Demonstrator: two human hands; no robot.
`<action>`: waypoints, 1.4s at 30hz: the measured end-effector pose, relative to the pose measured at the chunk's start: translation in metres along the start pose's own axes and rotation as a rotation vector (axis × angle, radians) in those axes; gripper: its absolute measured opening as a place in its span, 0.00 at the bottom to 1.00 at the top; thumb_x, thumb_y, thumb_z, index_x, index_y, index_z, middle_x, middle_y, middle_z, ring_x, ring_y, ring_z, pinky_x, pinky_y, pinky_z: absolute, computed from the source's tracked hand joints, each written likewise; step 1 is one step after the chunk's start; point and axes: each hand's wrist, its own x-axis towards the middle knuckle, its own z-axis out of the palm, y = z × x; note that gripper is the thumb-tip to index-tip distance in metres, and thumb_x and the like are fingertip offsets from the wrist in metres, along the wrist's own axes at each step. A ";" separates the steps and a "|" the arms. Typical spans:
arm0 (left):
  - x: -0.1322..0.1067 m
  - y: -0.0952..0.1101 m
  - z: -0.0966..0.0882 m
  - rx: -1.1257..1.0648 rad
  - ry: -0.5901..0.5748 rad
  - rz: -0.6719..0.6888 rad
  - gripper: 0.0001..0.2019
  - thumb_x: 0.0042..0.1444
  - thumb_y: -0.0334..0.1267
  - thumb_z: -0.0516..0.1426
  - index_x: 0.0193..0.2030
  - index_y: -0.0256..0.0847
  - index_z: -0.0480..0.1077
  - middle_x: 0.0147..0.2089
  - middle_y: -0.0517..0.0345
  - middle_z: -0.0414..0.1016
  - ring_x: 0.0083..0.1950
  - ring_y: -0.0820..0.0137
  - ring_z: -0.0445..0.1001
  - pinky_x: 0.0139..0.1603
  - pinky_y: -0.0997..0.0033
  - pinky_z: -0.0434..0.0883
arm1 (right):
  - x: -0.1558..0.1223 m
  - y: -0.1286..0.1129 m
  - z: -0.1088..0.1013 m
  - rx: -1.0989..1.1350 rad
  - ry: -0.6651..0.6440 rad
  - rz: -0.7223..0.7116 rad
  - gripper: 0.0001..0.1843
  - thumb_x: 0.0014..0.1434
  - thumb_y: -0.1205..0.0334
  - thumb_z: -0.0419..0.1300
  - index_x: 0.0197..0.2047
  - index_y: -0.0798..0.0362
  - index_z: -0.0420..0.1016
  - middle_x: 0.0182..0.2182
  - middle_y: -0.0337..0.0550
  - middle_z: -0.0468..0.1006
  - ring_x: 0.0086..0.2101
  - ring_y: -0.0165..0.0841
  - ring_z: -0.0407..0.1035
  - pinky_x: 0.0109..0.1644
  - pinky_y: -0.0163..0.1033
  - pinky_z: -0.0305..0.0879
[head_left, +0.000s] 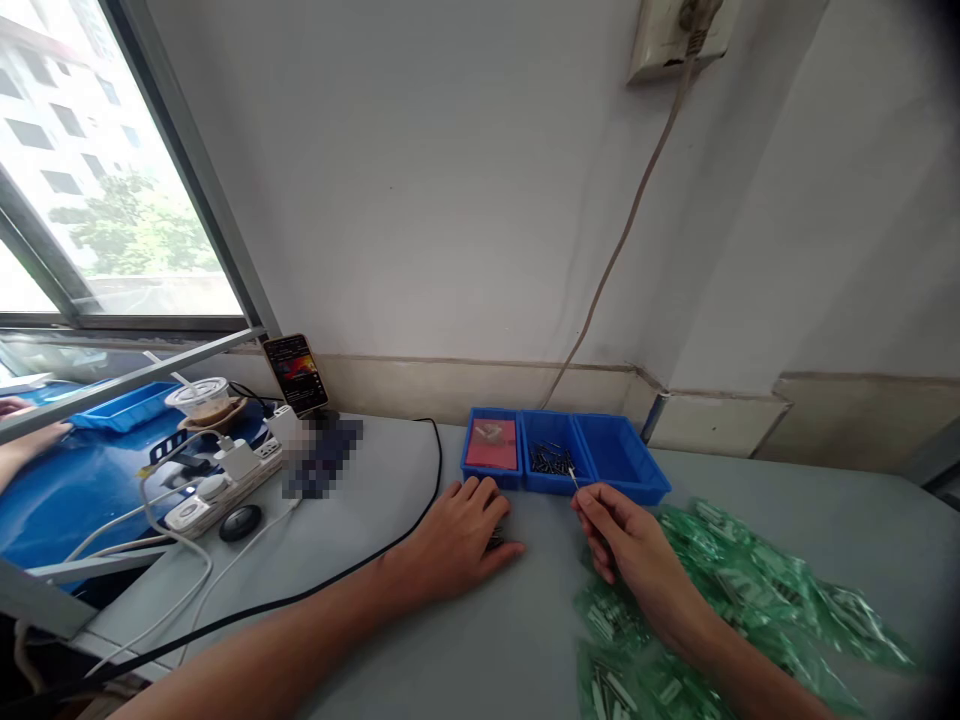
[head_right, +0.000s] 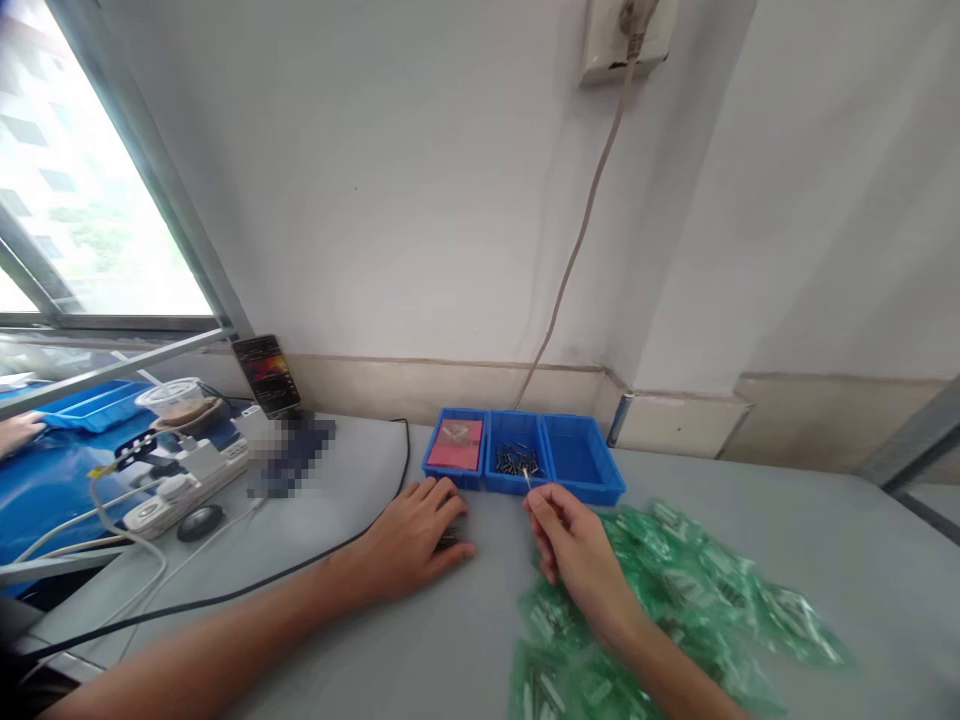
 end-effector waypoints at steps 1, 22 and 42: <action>0.000 0.001 0.000 0.026 0.000 -0.004 0.19 0.72 0.56 0.57 0.53 0.41 0.69 0.53 0.50 0.71 0.50 0.57 0.70 0.51 0.55 0.67 | 0.000 0.000 0.000 -0.022 0.005 -0.013 0.29 0.61 0.30 0.65 0.37 0.50 0.73 0.24 0.30 0.65 0.19 0.25 0.56 0.19 0.32 0.57; 0.000 0.005 0.006 -0.006 -0.039 -0.183 0.14 0.74 0.52 0.56 0.48 0.42 0.67 0.50 0.52 0.72 0.48 0.58 0.72 0.45 0.60 0.69 | 0.010 0.003 -0.006 -0.017 0.070 -0.060 0.30 0.64 0.34 0.63 0.57 0.48 0.75 0.35 0.37 0.75 0.20 0.26 0.59 0.17 0.33 0.54; 0.002 -0.005 -0.011 -0.305 -0.112 0.114 0.16 0.62 0.38 0.63 0.53 0.43 0.67 0.51 0.53 0.72 0.51 0.60 0.71 0.56 0.60 0.66 | -0.007 0.010 0.000 -0.850 -0.438 -0.540 0.10 0.75 0.58 0.58 0.51 0.44 0.82 0.51 0.45 0.78 0.53 0.42 0.71 0.60 0.48 0.67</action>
